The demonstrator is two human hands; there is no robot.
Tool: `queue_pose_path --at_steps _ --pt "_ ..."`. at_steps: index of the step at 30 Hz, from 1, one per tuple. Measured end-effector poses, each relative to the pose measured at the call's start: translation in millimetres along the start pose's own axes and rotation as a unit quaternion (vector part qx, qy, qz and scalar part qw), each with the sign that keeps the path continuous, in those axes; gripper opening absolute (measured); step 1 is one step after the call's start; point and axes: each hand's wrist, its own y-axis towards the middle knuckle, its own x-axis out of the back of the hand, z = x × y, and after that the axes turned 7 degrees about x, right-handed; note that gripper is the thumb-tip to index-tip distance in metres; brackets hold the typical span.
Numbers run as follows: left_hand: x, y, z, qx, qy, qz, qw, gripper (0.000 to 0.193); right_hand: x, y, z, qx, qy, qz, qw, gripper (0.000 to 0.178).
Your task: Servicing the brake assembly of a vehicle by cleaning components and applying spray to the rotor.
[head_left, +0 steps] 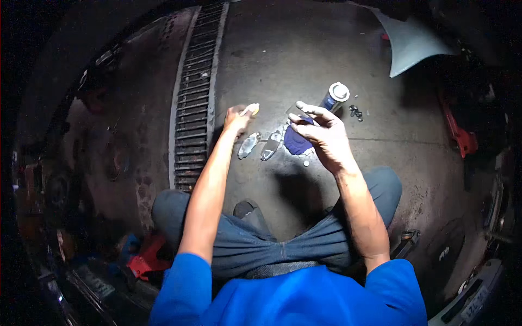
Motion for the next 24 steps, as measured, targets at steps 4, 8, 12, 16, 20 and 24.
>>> queue_pose_path --at_steps 4,8,12,16,20,24 --pt "-10 36 133 0.099 0.052 -0.086 0.990 0.037 -4 -9 0 -0.027 0.032 0.008 0.999 0.049" --pt "-41 -1 125 0.051 0.194 -0.164 0.966 0.068 10 -3 -1 -0.013 0.012 -0.016 1.000 0.049" --pt "-53 -36 78 0.061 0.296 0.124 0.945 0.086 10 0 1 -0.018 0.041 -0.010 0.999 0.055" --pt "-53 -20 88 0.074 0.312 0.109 0.941 0.083 3 1 0 -0.041 0.048 -0.003 0.998 0.061" --pt "-29 -8 91 0.274 -0.125 0.148 0.942 0.075 13 0 -14 -0.031 0.025 0.018 0.999 0.058" --pt "22 -61 -8 0.205 -0.472 0.161 0.842 0.023 8 -3 -17 0.035 -0.117 0.063 0.990 0.049"
